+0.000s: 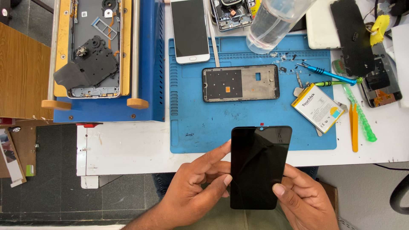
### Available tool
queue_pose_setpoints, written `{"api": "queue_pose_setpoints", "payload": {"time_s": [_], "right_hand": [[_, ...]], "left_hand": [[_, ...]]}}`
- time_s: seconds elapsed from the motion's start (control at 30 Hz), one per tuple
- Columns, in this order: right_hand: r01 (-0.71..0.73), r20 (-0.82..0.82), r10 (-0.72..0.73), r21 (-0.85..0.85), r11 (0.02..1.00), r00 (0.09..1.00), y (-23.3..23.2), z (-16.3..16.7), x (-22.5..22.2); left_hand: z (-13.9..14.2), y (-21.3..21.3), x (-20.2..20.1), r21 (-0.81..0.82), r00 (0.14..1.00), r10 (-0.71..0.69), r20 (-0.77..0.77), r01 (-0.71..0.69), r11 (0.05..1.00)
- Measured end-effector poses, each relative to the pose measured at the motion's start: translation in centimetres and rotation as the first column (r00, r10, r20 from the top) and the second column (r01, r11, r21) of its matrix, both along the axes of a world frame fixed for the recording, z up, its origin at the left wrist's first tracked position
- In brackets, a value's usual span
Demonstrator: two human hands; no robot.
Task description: The person works at a repair bench disassembling a smartphone. They peel a protective film from a replacement screen, align and press the screen onto the phone body, then open the phone, handle the battery, and use a screwdriver and pry tool on internal components.
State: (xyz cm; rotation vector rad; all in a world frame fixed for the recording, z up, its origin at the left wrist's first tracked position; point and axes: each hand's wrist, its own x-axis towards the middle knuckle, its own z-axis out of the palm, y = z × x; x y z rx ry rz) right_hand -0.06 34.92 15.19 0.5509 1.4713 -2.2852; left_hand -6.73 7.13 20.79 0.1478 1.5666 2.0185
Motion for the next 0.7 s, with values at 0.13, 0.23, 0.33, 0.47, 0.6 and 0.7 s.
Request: {"api": "queue_pose_setpoints", "payload": {"time_s": [0.13,0.23,0.33,0.47,0.6,0.7], "right_hand": [[0.013,-0.028,-0.015,-0.054,0.998,0.999,0.2,-0.3,0.2],[0.005,-0.057,-0.006,-0.019,1.000,0.998,0.3,-0.4,-0.1],[-0.085,-0.041,0.097,0.217,0.972,0.994,0.9,0.7,-1.1],[-0.269,0.068,0.272,0.492,0.828,0.960,0.9,3.0,-2.9],[-0.178,-0.064,0.408,0.831,0.526,0.911,0.0,4.4,-3.8],[-0.132,-0.023,0.412,0.930,0.343,0.911,-0.8,4.6,-3.6]], "left_hand": [[0.1,0.0,-0.1,-0.005,1.000,0.000,0.005,0.000,1.000],[0.2,0.1,-0.5,0.028,0.998,0.050,0.040,-0.051,0.998],[0.2,-0.2,-1.3,0.027,0.992,0.114,0.051,-0.116,0.993],[0.2,-0.7,-2.8,-0.012,0.984,0.116,0.138,-0.116,0.993],[0.1,-0.4,-3.5,-0.158,0.983,0.057,0.176,-0.029,0.987],[-0.2,0.1,-3.4,-0.153,0.979,0.126,0.159,-0.102,0.983]]}}
